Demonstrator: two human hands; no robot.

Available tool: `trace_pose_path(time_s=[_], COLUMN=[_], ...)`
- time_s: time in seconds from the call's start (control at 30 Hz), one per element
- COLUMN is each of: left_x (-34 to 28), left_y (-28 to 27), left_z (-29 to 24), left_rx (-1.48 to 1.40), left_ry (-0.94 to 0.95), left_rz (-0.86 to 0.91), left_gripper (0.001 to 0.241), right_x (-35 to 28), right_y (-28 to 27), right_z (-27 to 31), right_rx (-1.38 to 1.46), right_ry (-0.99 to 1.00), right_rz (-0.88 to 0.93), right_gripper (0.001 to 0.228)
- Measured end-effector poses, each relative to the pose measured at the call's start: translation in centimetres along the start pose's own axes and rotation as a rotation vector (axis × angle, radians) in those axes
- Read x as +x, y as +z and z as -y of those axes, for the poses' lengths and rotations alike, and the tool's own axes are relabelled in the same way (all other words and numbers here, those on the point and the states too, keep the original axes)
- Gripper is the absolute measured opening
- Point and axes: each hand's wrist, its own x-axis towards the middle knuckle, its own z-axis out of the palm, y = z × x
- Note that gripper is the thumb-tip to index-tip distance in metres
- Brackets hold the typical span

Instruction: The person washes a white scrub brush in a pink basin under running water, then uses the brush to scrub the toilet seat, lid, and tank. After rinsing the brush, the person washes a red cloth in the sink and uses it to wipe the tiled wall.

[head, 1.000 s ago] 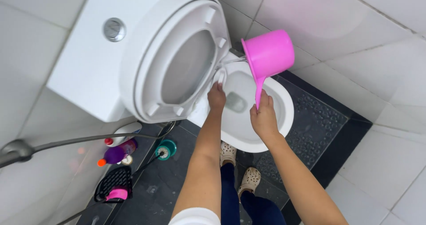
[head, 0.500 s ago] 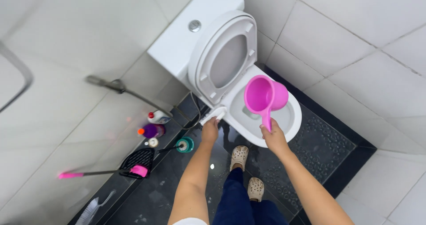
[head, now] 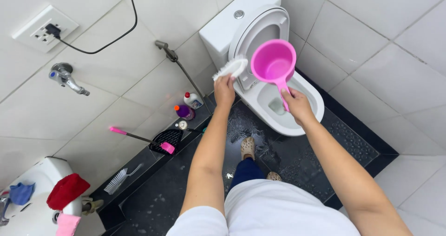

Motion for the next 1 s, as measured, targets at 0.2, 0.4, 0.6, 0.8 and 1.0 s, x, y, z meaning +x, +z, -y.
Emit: trace_pose_path(time_s=[0.2, 0.4, 0.6, 0.8, 1.0], left_x=[7.4, 15.3, 23.1, 26.9, 30.7], left_y=[-0.9, 0.4, 3.6, 6.8, 10.5], left_z=[1.4, 4.9, 7.4, 7.7, 8.6], left_rx=[-0.059, -0.14, -0.196, -0.232, -0.221], left_ry=[-0.086, -0.193, -0.279, -0.281, -0.139], left_rz=[0.007, 0.155, 0.169, 0.207, 0.157], left_gripper=[0.023, 0.026, 0.032, 0.044, 0.039], right_x=[3.2, 7.7, 14.5, 21.1, 27.6], right_y=[2.0, 5.4, 5.5, 4.9, 4.8], right_z=[5.4, 11.6, 14.9, 17.6, 19.9], right_rx=[0.198, 0.342, 0.193, 0.104, -0.065], right_ry=[-0.149, -0.118, -0.238, -0.297, -0.309], right_rz=[0.058, -0.012, -0.133, -0.194, -0.192], right_gripper=[0.042, 0.042, 0.046, 0.043, 0.043])
